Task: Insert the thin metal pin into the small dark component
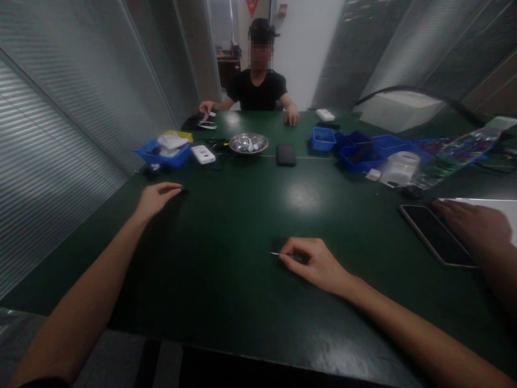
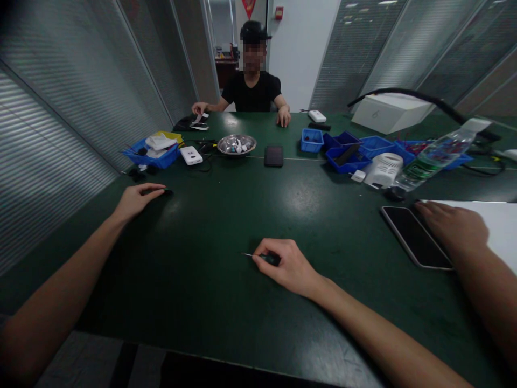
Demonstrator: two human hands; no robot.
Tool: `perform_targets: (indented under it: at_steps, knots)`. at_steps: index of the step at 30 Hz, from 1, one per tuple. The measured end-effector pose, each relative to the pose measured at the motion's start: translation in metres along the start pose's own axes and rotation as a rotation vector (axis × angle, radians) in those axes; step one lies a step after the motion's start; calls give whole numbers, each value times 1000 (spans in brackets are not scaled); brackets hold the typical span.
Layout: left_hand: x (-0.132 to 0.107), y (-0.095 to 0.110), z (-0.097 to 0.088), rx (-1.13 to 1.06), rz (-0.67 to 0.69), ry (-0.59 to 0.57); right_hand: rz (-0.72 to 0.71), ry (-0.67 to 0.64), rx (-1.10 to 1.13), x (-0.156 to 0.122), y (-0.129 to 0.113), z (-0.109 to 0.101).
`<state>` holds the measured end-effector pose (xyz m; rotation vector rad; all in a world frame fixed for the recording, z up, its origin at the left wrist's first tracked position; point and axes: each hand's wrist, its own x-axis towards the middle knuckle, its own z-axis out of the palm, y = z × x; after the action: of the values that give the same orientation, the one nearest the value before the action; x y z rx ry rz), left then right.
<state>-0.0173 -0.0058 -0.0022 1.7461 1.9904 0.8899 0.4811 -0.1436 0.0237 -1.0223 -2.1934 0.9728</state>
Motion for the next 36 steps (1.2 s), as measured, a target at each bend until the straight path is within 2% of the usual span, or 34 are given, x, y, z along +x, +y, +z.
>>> perform_targets:
  at_steps: [4, 8, 16, 21, 28, 31, 34, 36]
  knots:
    - [0, 0, -3, -56, 14, -30, 1, -4, -4, 1, -1, 0]
    - [2, -3, -5, -68, -32, -46, 4, -3, -6, 1, -3, -1]
    - [7, 5, -1, -135, -102, -12, -5, -11, -13, 1, -1, -2]
    - [12, 8, 6, -199, -98, 33, -15, -2, -10, 1, 0, -1]
    - [14, 11, 12, -140, -138, 65, -18, -10, -20, 1, 2, 0]
    - [9, 16, 7, 66, -31, 48, -19, -16, -20, 1, 1, -1]
    - [-3, 27, 3, 367, 221, 31, -21, -18, -23, 0, 1, -1]
    - [-14, 37, 4, 534, 339, 12, -15, -16, -25, 0, 1, -1]
